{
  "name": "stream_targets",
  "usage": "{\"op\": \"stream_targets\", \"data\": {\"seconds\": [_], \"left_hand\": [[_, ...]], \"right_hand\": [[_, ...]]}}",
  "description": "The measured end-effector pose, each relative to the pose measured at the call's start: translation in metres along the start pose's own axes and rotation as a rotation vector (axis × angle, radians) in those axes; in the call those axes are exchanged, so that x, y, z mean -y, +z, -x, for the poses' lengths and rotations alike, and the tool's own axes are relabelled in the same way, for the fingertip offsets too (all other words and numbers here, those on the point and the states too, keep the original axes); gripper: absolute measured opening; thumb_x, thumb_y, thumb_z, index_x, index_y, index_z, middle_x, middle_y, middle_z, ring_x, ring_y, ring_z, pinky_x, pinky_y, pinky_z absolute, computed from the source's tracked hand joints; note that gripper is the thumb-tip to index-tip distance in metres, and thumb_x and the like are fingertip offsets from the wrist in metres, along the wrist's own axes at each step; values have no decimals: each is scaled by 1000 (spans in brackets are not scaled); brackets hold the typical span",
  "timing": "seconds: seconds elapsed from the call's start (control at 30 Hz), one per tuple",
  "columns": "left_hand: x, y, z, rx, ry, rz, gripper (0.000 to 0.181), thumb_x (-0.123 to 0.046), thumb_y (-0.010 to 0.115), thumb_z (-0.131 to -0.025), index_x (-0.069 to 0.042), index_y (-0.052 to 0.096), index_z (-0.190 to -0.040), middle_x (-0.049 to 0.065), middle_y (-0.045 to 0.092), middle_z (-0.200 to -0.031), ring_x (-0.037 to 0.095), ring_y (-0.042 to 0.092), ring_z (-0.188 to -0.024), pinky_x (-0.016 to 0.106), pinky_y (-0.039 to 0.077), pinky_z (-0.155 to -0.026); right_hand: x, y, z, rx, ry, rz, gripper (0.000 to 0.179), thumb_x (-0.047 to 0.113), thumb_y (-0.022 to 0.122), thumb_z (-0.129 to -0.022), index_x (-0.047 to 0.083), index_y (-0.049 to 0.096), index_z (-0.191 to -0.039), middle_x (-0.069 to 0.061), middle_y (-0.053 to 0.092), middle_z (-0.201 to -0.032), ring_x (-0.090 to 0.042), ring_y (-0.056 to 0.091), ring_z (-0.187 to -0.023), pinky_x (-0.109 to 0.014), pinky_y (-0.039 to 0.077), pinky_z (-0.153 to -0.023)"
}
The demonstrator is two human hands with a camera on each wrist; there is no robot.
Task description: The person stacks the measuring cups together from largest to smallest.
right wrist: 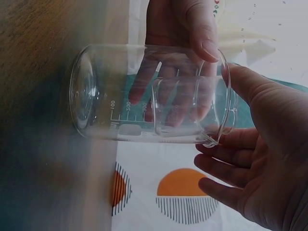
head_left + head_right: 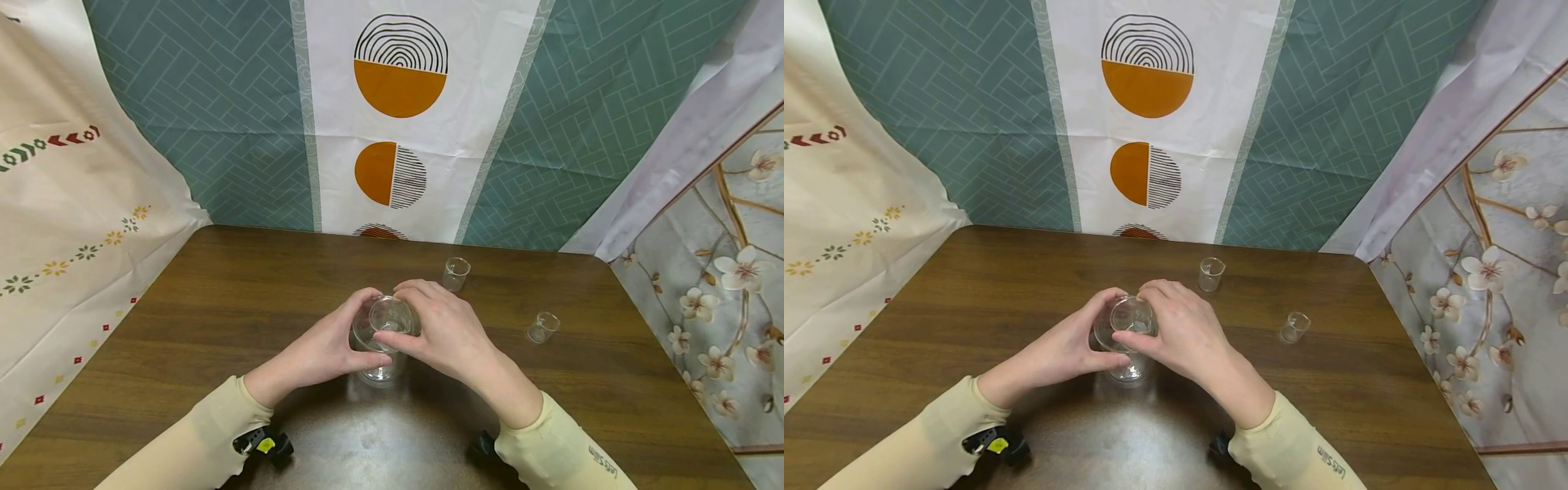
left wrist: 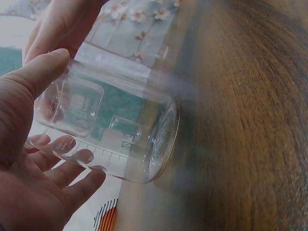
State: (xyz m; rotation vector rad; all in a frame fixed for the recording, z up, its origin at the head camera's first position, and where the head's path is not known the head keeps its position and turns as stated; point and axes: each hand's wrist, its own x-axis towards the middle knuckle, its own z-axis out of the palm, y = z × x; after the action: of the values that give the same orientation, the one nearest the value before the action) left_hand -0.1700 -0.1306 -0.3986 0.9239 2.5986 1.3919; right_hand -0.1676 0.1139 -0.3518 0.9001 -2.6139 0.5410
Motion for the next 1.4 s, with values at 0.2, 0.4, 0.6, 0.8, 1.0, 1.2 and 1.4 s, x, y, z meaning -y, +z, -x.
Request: {"op": "stream_targets", "data": {"seconds": [0.2, 0.4, 0.6, 0.8, 1.0, 1.2, 1.4], "left_hand": [[-1, 0, 0, 0, -1, -2, 90, -37, 98, -88, -24, 41, -156, -4, 61, -143, 13, 64, -126, 45, 54, -108], [-1, 0, 0, 0, -2, -3, 90, -37, 98, -87, -25, 41, -156, -4, 61, -143, 12, 63, -125, 45, 54, -108], [0, 0, 0, -2, -3, -6, 89, -37, 98, -87, -25, 42, -155, -3, 61, -143, 13, 62, -127, 46, 53, -109], [-1, 0, 0, -13, -5, -24, 88, -38, 98, -87, -25, 43, -154, -2, 61, -143, 15, 62, -127, 46, 53, -109], [-1, 0, 0, -14, 1, -20, 88, -38, 98, -87, -25, 43, -153, -3, 62, -142, 15, 64, -125, 45, 54, -106], [-1, 0, -1, -14, 2, -15, 88, -38, 98, -87, -26, 43, -153, -2, 63, -141, 16, 66, -122, 44, 55, -104], [-1, 0, 0, -11, 7, -4, 87, -38, 98, -87, -25, 43, -153, 0, 63, -141, 16, 66, -121, 44, 55, -104]], "right_hand": [[1, 0, 0, 12, 9, -1, 67, 62, 89, -88, 12, 74, -131, 0, 71, -138, -20, 65, -130, -45, 61, -96], [1, 1, 0, 19, 11, 3, 67, 62, 89, -88, 12, 74, -130, 0, 71, -137, -20, 65, -130, -46, 61, -96], [0, 2, 0, 15, 12, -2, 66, 61, 89, -88, 13, 74, -130, 1, 71, -137, -20, 66, -128, -45, 61, -95], [0, 3, -1, 26, 14, -5, 64, 61, 89, -88, 14, 75, -129, 1, 71, -138, -19, 66, -127, -44, 61, -95], [1, 4, -3, 45, 19, -11, 66, 62, 88, -89, 13, 75, -130, 2, 71, -138, -19, 66, -126, -44, 60, -96], [2, 4, -3, 57, 26, -19, 66, 62, 88, -89, 12, 75, -131, 3, 71, -138, -19, 66, -126, -44, 60, -96], [3, 4, -3, 70, 32, -22, 66, 62, 87, -90, 12, 75, -131, 2, 70, -138, -19, 66, -127, -44, 60, -96]]}}
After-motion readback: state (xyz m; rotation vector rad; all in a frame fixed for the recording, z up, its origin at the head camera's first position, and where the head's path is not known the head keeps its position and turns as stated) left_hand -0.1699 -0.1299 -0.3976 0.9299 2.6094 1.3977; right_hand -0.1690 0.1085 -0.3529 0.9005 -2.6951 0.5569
